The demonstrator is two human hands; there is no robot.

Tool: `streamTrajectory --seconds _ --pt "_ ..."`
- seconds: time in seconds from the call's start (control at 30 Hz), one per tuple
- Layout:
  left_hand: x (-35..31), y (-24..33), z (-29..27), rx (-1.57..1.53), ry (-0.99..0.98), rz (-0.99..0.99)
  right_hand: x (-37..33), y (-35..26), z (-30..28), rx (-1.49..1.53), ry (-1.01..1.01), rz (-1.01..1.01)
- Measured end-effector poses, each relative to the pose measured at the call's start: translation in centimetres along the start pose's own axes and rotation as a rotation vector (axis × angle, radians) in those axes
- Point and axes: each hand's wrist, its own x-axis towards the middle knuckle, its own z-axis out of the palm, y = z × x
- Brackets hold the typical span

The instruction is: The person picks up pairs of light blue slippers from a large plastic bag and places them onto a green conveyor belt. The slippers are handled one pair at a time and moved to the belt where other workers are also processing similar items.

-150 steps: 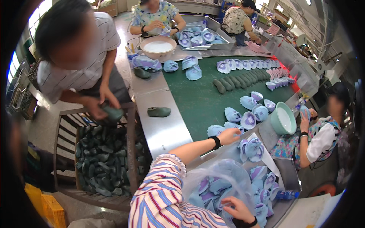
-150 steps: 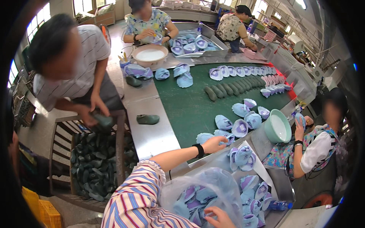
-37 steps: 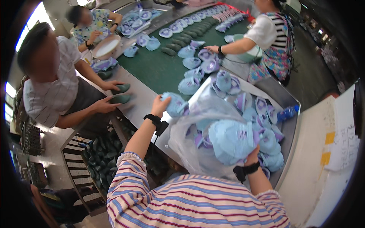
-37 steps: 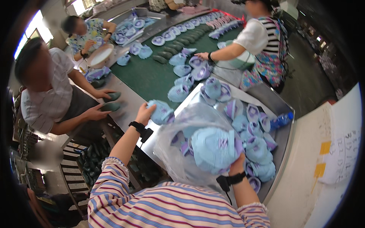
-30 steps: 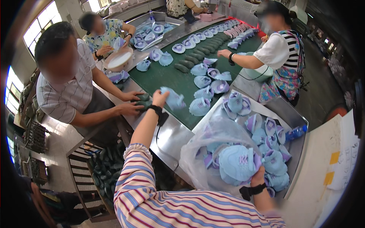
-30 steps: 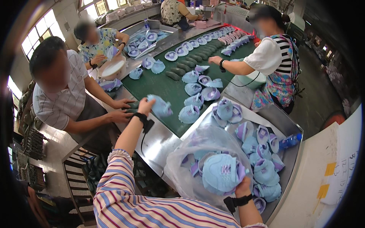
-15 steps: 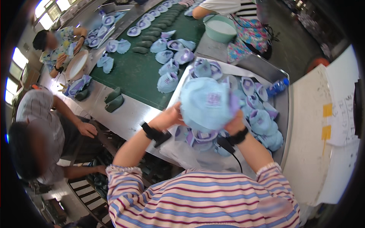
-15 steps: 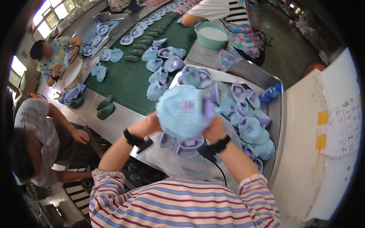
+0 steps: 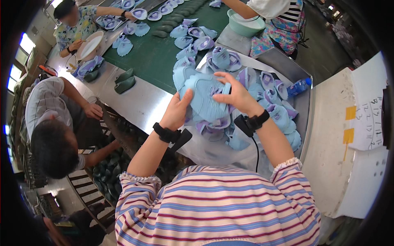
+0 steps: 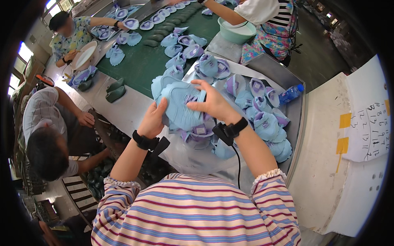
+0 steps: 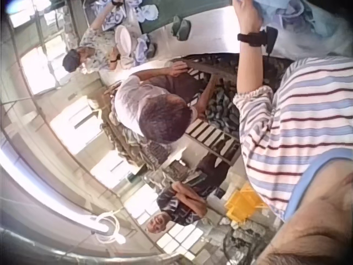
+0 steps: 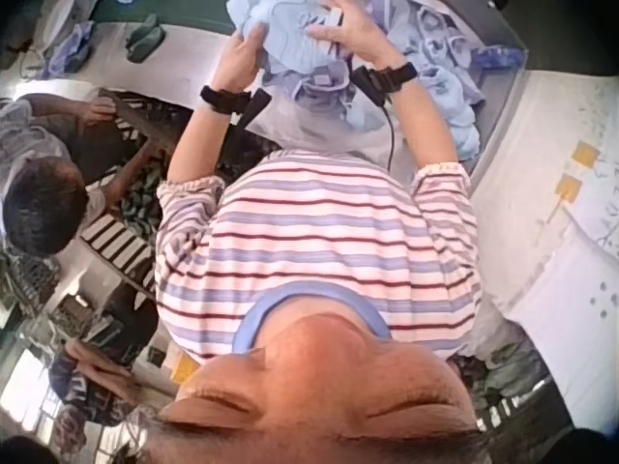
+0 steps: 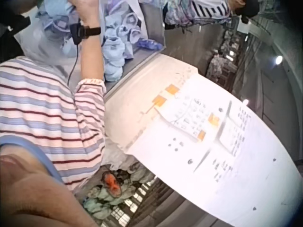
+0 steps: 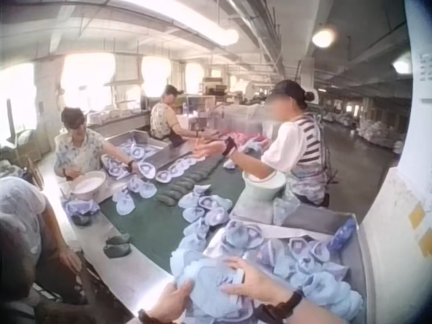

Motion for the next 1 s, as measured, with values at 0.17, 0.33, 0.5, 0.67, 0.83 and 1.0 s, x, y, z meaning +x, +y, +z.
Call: streamTrajectory --seconds 0.17,0.33,0.5,0.67,0.83,1.0 --pt "-0.7 0.5 -1.7 -0.150 0.030 0.032 -1.7 4.2 -2.4 1.460 0.036 0.117" --pt "-2.0 0.7 -1.6 -0.148 0.036 0.048 -3.1 3.1 -0.1 0.536 -0.013 -0.093" --pt "-1.5 1.2 -0.3 -0.297 0.012 0.025 -2.7 2.7 5.0 0.035 0.112 -0.195" --pt "0.5 2.6 -2.0 -0.231 0.023 0.415 -3.9 3.3 3.4 -0.341 0.074 -0.456" --pt "1.2 3.2 -3.7 0.241 -0.184 0.276 -1.9 0.6 3.3 0.256 0.096 0.000" --pt "2.3 1.6 -2.7 0.228 -0.117 -0.048 1.2 2.2 3.4 0.165 -0.027 0.165"
